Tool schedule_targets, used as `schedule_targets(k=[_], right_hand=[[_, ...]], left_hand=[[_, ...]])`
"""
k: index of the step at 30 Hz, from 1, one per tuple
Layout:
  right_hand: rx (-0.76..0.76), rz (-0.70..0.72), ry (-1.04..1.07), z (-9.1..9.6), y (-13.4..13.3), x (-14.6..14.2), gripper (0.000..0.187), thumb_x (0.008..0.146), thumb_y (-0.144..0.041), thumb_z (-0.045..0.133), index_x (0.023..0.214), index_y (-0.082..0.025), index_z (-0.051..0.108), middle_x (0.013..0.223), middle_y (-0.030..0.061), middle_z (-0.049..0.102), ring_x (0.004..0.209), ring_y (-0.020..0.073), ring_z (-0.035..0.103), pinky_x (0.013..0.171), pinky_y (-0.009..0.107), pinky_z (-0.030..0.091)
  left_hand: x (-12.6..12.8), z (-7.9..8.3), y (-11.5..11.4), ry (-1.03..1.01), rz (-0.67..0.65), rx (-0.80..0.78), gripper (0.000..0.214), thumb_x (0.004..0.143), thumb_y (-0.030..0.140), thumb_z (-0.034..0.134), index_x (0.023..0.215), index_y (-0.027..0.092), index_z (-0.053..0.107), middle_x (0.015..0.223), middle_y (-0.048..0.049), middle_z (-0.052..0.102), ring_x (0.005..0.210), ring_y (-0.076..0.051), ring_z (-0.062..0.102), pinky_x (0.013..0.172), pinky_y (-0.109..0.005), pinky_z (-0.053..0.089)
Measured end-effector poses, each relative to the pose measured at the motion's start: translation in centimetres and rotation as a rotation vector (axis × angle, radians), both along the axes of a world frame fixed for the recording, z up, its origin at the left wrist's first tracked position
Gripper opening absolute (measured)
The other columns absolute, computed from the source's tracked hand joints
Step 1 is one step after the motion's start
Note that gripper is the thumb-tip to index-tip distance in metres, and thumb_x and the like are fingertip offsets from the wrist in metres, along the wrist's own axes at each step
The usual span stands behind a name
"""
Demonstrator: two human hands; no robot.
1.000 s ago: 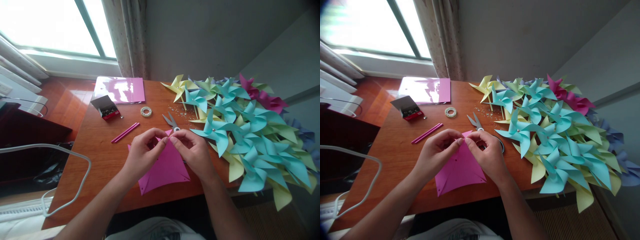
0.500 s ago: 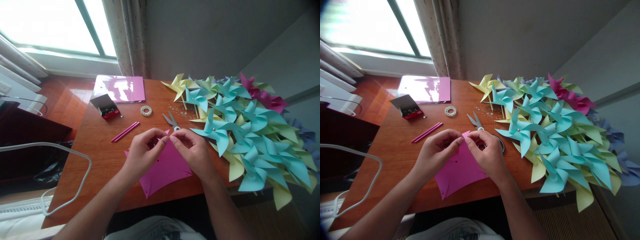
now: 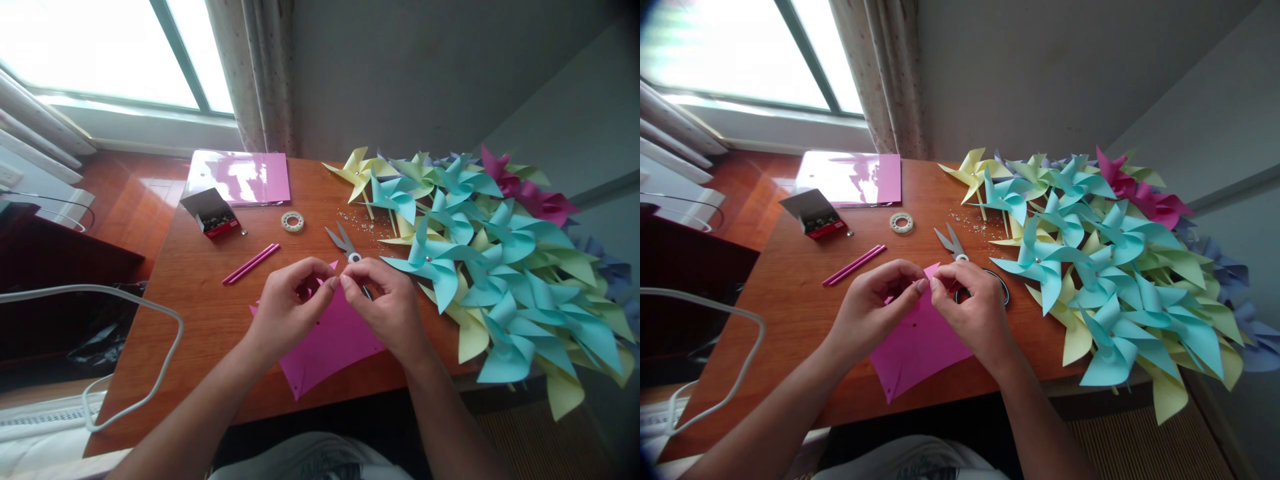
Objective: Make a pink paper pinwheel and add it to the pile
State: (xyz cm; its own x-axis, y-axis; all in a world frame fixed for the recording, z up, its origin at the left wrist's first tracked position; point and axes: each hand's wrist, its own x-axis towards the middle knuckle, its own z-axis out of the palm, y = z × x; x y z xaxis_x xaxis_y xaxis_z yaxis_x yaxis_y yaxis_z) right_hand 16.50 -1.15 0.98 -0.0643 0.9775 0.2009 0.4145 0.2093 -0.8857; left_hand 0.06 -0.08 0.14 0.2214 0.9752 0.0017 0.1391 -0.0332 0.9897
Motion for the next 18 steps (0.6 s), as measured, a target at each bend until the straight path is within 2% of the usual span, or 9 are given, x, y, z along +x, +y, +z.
schedule_targets(k=[9, 13, 18], right_hand=[[0.144, 0.015, -0.142, 0.55, -0.28, -0.01, 0.013, 0.091, -0.017, 0.061, 0.082, -0.024, 0.068, 0.078, 0.0007, 0.069, 0.074, 0.0172, 0.062, 0.072, 0.031, 0.050], [0.135, 0.003, -0.145, 0.41, -0.32, 0.06, 0.013, 0.091, -0.016, 0.062, 0.082, -0.023, 0.068, 0.077, 0.0005, 0.068, 0.073, 0.0169, 0.062, 0.072, 0.031, 0.049], [0.075, -0.022, -0.110, 0.23, -0.25, 0.08, 0.012, 0.091, -0.018, 0.063, 0.083, -0.022, 0.070, 0.080, 0.0009, 0.070, 0.072, 0.0158, 0.064, 0.070, 0.029, 0.049]], left_hand=[[0.12, 0.33, -0.01, 0.072, 0.024, 0.096, 0.011, 0.087, 0.022, 0.066, 0.077, 0.016, 0.066, 0.060, 0.0031, 0.056, 0.052, -0.008, 0.046, 0.046, -0.020, 0.035], [0.16, 0.30, -0.04, 0.109, 0.030, 0.131, 0.010, 0.086, 0.018, 0.064, 0.077, 0.016, 0.067, 0.061, 0.0030, 0.058, 0.052, -0.008, 0.047, 0.047, -0.019, 0.035], [0.21, 0.51, -0.02, 0.085, 0.020, 0.102, 0.009, 0.086, 0.015, 0.061, 0.079, 0.015, 0.067, 0.061, 0.0029, 0.059, 0.052, -0.008, 0.049, 0.048, -0.020, 0.036]])
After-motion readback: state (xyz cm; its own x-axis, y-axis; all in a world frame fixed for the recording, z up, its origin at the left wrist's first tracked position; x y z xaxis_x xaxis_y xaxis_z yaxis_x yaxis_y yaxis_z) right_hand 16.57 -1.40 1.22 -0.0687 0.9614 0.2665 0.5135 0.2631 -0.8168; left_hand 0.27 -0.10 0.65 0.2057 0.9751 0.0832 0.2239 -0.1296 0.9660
